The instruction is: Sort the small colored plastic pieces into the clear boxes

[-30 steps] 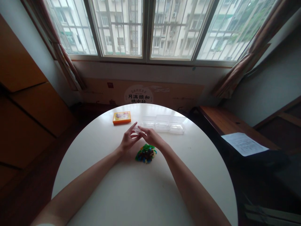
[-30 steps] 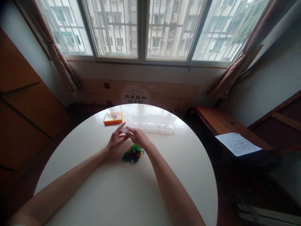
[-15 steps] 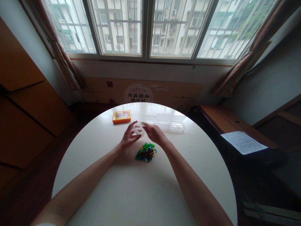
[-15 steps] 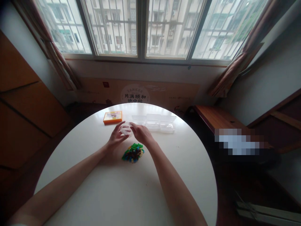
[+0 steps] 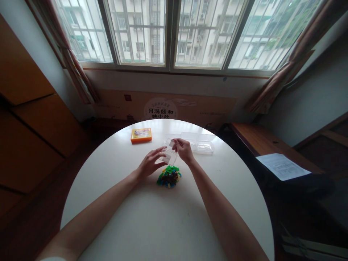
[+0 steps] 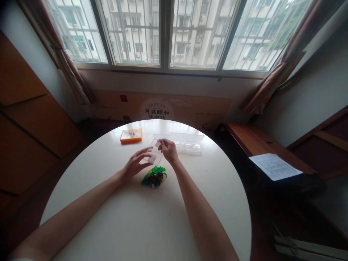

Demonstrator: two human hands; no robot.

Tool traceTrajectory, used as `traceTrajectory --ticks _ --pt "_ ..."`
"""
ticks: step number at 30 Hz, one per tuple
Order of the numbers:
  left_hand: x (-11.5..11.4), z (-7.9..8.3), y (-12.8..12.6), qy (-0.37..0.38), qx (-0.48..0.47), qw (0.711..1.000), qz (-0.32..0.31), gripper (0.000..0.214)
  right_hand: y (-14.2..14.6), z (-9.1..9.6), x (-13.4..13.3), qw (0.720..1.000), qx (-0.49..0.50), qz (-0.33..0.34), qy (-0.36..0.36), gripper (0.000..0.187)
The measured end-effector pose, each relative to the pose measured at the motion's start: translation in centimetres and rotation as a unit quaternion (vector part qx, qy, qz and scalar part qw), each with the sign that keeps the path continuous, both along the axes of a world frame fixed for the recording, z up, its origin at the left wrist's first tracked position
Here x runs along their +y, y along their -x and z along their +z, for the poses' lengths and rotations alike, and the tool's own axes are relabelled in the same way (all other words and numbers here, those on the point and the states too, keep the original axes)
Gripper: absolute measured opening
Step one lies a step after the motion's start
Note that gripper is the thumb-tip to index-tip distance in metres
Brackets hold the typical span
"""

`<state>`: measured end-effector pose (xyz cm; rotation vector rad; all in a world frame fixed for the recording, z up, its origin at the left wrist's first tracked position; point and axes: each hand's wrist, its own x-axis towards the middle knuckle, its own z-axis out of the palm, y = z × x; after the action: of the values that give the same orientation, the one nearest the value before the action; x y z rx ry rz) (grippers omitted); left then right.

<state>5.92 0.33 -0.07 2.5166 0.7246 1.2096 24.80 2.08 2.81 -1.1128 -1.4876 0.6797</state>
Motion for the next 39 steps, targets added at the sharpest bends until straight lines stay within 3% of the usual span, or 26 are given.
traceTrajectory --ticks 5,9,13,20,25,32,39 --pt "0.4 -0.3 0.0 0.004 -0.016 1.000 0.006 0.028 -0.1 -0.3 0.2 1.000 0.011 -0.012 -0.002 0.043" --pt "1.4 -0.5 0.6 0.016 -0.051 0.987 0.150 0.024 -0.9 -0.8 0.2 0.998 -0.024 -0.055 -0.025 0.043" --pt "3.0 -1.2 1.7 0.047 -0.006 0.961 0.271 0.023 -1.6 -2.3 0.2 0.988 -0.082 -0.107 -0.076 0.035" --pt "4.2 -2.3 2.2 0.094 0.078 0.945 0.302 0.013 -1.8 -4.3 0.2 0.978 -0.135 -0.108 -0.114 0.028" --pt "3.1 -1.6 1.6 0.056 0.099 0.917 0.382 0.027 -1.6 -4.4 0.1 0.976 -0.159 -0.100 -0.112 0.029" --pt "1.0 -0.4 0.6 -0.015 0.210 0.921 0.329 0.028 -1.7 -4.6 0.1 0.977 -0.159 -0.106 -0.094 0.031" --pt "1.8 -1.7 0.5 0.005 0.190 0.937 0.292 0.043 -1.7 -4.8 0.4 0.977 -0.164 -0.100 -0.090 0.031"
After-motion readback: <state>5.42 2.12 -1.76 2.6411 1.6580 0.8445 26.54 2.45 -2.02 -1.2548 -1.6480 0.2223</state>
